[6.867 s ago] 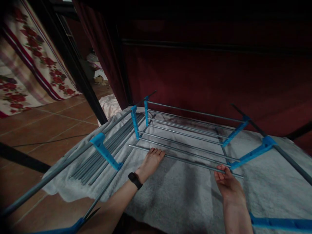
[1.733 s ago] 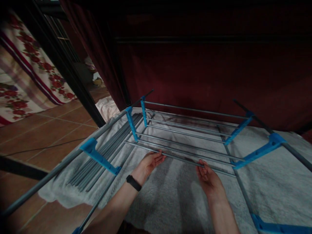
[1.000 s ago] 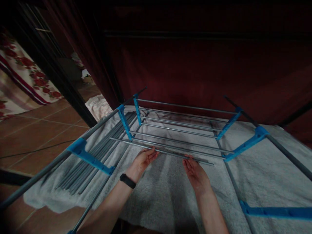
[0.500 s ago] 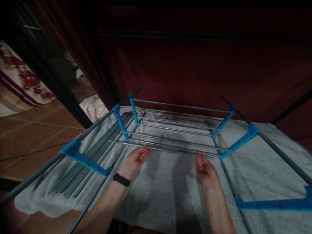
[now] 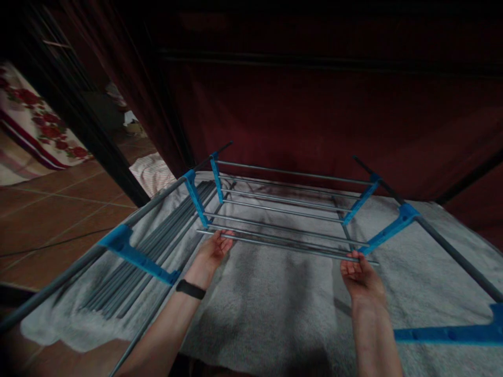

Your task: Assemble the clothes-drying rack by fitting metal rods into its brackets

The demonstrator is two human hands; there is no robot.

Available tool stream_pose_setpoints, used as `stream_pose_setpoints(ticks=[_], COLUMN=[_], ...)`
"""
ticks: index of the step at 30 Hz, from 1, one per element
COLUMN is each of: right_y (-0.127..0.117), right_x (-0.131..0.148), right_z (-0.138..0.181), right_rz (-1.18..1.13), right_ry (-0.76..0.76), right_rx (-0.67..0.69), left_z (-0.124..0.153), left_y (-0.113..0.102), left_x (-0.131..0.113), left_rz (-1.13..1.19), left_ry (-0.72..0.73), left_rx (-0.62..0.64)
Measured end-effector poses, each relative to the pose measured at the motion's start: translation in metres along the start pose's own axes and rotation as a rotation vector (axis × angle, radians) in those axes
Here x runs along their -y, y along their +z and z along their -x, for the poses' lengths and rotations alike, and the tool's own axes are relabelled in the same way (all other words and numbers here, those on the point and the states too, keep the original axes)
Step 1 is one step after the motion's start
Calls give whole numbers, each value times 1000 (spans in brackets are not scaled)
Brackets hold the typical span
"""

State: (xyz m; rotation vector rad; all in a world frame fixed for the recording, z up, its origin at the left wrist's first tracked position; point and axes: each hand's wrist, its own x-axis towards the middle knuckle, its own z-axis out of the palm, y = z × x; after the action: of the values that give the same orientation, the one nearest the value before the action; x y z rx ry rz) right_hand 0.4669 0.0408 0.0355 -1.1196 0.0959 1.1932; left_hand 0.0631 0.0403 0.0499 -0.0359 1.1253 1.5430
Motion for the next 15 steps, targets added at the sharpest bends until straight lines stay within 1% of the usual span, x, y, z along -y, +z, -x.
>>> stream_pose_setpoints(ticks=[3, 5, 7, 10, 15], right_y=[-6, -7, -9, -12, -22], right_x=[6, 6, 5, 4, 3], right_z=[-5, -7, -8, -13, -24], right_rz=[20, 19, 10, 0, -4], right_ry=[-23, -24, -12, -6, -20], right_rx=[5, -9, -50, -115, -147], left_z=[4, 8, 11, 17, 30], left_y=[1, 3, 5, 9, 18], left_x=[4, 9, 14, 19, 14], left_rz=[-17, -33, -40, -68, -147], left_ry=[122, 209, 279, 337, 420], left_rx=[7, 70, 159, 257, 315])
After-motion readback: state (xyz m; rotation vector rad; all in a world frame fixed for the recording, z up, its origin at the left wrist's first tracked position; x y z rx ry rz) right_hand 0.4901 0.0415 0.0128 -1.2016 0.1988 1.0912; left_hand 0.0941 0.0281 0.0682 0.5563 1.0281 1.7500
